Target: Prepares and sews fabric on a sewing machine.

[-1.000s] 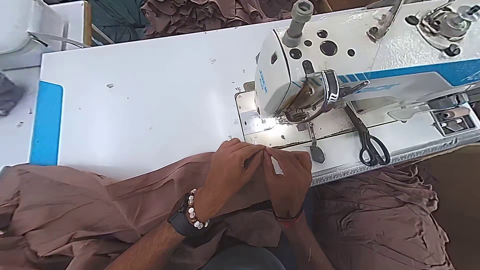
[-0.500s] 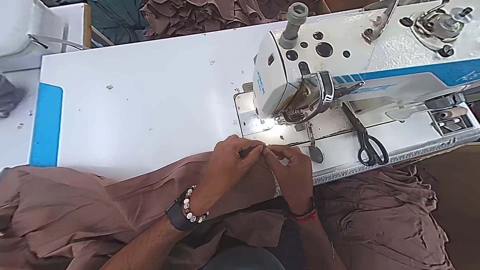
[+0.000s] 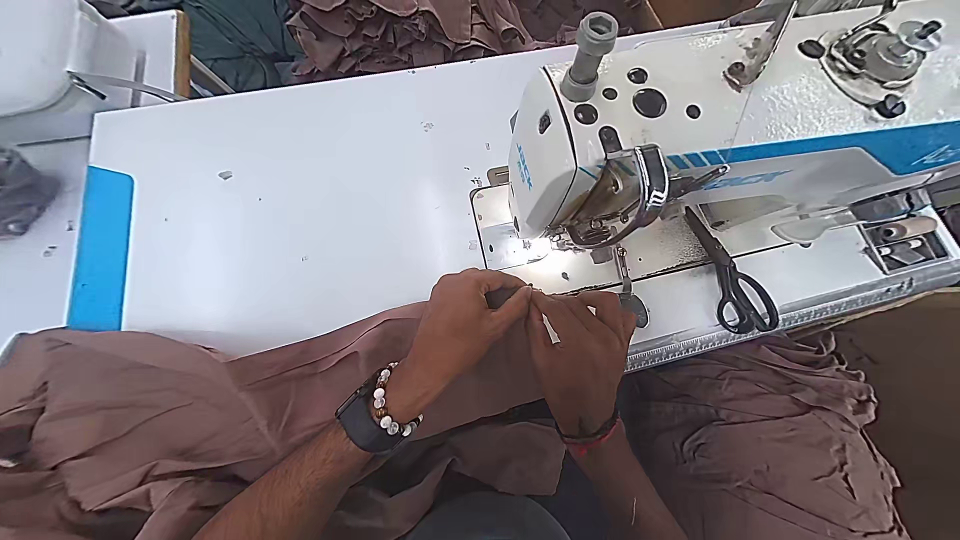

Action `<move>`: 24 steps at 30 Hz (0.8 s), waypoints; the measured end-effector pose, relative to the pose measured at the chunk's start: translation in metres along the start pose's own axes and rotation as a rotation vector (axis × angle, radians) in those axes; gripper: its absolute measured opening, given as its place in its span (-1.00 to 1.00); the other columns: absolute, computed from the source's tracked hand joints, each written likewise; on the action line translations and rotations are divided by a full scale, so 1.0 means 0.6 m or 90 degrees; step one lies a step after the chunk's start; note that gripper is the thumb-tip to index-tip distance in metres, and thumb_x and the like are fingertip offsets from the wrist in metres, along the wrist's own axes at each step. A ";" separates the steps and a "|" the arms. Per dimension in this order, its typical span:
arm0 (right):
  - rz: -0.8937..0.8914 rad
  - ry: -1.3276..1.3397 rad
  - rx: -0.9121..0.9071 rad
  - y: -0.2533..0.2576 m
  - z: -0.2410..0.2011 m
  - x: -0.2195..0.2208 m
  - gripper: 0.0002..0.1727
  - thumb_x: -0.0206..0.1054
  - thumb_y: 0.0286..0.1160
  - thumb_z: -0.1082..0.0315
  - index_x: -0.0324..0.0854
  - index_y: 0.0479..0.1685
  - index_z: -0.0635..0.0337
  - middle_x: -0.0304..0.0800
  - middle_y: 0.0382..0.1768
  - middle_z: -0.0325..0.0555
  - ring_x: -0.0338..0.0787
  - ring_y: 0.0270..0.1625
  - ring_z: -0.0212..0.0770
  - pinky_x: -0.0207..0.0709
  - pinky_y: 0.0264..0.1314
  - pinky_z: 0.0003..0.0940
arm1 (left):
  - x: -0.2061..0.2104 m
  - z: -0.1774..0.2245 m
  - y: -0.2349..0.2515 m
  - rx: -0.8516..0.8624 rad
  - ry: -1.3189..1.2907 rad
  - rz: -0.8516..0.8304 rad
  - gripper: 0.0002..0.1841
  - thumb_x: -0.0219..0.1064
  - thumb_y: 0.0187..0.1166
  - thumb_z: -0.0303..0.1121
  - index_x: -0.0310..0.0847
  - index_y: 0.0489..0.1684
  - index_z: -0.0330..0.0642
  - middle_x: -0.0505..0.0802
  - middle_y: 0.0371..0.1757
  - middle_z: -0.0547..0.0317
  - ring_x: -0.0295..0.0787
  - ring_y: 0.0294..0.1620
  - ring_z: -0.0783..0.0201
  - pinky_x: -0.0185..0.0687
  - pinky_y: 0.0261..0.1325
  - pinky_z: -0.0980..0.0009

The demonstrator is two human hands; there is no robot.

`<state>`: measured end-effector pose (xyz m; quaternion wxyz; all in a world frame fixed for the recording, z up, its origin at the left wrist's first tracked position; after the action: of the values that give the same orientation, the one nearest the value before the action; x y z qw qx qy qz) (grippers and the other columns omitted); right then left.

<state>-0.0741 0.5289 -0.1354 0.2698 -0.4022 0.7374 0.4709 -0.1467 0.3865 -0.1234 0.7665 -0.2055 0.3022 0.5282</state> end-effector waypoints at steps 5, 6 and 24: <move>-0.092 0.086 0.127 0.001 0.011 0.021 -0.83 0.42 0.45 0.12 0.92 -0.18 -0.18 0.91 -0.35 -0.51 0.74 -0.17 -0.28 0.42 -0.03 -0.08 | -0.004 -0.016 0.035 -0.093 -0.062 -0.068 -0.82 0.41 0.54 -0.05 0.89 -0.35 0.20 0.78 -0.56 0.55 0.65 -0.54 0.56 0.53 -0.46 0.42; -0.091 0.082 0.136 0.002 0.013 0.028 -0.84 0.43 0.44 0.11 0.91 -0.23 -0.16 0.89 -0.39 -0.50 0.73 -0.21 -0.27 0.43 -0.06 -0.09 | -0.004 -0.019 0.043 -0.098 -0.045 -0.071 -0.82 0.42 0.55 -0.05 0.89 -0.35 0.21 0.79 -0.56 0.54 0.65 -0.55 0.54 0.53 -0.46 0.39; -0.131 -0.144 -0.061 -0.008 0.001 0.036 -0.60 0.18 0.57 0.19 0.88 0.17 0.04 0.71 -0.69 -0.27 0.64 -0.70 -0.24 0.34 -0.72 -0.32 | 0.009 -0.091 0.010 0.389 0.330 -0.014 -0.56 0.01 0.82 -0.04 0.61 0.56 0.25 0.64 0.62 0.46 0.38 0.69 0.17 0.20 0.66 0.08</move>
<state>-0.0818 0.5211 -0.1549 0.3787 -0.4326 0.6340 0.5173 -0.1642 0.3577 -0.1672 0.6961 -0.0977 0.6267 0.3365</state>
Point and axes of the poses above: each hand's wrist, its own y-axis towards the middle knuckle, its own x-axis out of the palm, z = x × y, the point moved 1 cm from there along y, towards the middle knuckle
